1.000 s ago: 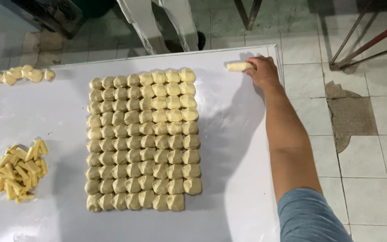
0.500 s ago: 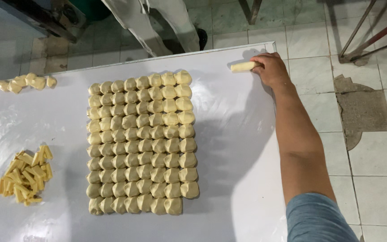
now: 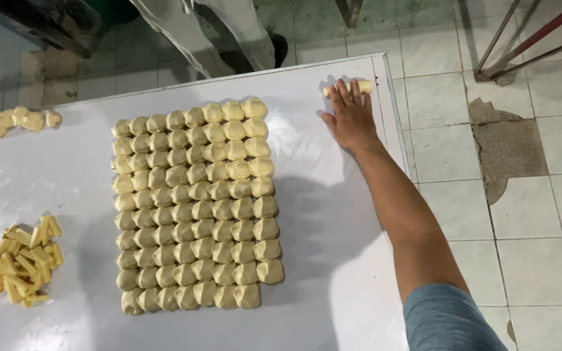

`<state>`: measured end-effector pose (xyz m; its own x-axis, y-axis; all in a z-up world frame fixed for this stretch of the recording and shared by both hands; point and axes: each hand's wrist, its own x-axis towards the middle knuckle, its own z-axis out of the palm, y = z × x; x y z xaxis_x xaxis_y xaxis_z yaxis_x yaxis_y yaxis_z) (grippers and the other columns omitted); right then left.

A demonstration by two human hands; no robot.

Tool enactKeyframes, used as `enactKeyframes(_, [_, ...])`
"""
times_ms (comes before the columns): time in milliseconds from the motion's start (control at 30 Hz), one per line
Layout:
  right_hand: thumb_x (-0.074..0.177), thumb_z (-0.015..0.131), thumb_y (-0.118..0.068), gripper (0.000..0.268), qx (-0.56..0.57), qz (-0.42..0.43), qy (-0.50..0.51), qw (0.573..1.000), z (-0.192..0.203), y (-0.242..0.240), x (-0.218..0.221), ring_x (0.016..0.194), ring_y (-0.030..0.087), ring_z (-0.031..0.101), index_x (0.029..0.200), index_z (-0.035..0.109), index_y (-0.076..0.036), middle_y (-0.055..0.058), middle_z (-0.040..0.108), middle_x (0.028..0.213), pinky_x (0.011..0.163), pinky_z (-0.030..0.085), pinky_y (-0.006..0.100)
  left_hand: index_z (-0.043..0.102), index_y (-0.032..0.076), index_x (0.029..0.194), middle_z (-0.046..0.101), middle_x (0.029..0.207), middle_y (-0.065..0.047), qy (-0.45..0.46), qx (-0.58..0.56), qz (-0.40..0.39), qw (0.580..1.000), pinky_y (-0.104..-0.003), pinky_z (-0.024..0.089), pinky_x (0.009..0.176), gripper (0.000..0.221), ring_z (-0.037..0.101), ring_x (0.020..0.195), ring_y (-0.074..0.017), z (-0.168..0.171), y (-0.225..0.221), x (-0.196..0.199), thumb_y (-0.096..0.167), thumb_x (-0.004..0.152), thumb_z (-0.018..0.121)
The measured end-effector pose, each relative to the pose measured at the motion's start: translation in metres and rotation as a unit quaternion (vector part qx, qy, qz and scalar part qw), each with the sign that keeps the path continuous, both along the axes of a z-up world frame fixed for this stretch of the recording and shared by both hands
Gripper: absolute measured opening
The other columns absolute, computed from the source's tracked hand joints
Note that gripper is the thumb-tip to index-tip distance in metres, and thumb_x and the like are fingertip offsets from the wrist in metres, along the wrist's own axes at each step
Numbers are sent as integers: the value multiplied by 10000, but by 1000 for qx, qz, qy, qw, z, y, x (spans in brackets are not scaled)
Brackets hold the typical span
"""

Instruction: The person cuts small blocks of dough with a knife, flattens them by hand, places a stick-like filling inside, and rolls the dough into a cylinder.

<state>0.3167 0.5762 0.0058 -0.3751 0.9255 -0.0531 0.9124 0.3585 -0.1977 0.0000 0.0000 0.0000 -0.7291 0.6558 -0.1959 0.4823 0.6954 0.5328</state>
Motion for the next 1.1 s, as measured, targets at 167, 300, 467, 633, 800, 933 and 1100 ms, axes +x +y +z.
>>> enactKeyframes(167, [1029,463,-505,704,33,-14,19,999,10,-11,0,1548,310,65,1593,249,-142,81,157,1685,1239,98,578,722,86,1215,753,1038,-133,-8,7,-34,999,-372,587,821,293,737,913,-254,3,35,-13,187,947,659])
enactKeyframes(300, [993,609,-299,444,177,15,151,972,17,-53,-1,1315,363,452,1360,585,-50,182,493,1456,1087,396,533,720,89,1219,754,1041,-136,-29,1,-40,999,-379,588,826,297,738,920,-260,2,26,-19,194,950,652])
enactKeyframes(467, [1049,649,-148,159,106,91,273,952,15,-201,-36,1005,330,622,1097,752,-36,132,700,1042,898,522,453,719,91,1225,754,1045,-140,-52,-55,-15,997,-388,588,833,303,738,928,-266,27,-98,10,202,954,644])
enactKeyframes(633, [973,711,-236,282,1,170,252,953,41,-338,-69,1003,289,631,1181,718,-46,114,688,1094,853,550,393,703,91,1231,745,1058,-122,-97,-49,-48,993,-389,595,811,311,733,927,-251,33,-119,-4,182,941,638])
enactKeyframes(800, [1005,629,-271,318,-169,2,207,964,46,-380,-98,1039,329,622,1224,655,-42,150,619,1170,882,533,429,733,88,1179,763,999,-90,-53,55,-103,992,-398,570,815,275,721,901,-259,29,-144,-35,183,928,672])
enactKeyframes(933, [963,668,-221,302,11,84,66,994,40,-399,-104,1042,390,582,1211,669,-49,195,620,1100,885,499,491,733,74,1176,750,993,-112,-61,110,-132,983,-407,561,810,268,708,918,-282,23,-176,-89,177,934,678])
enactKeyframes(1100, [931,754,-244,288,-78,-31,240,967,71,-491,-159,804,186,646,1102,697,-19,70,703,910,733,548,342,736,54,1159,745,1016,-127,-51,165,-128,977,-427,556,826,254,700,946,-314,34,-207,-158,179,946,677])
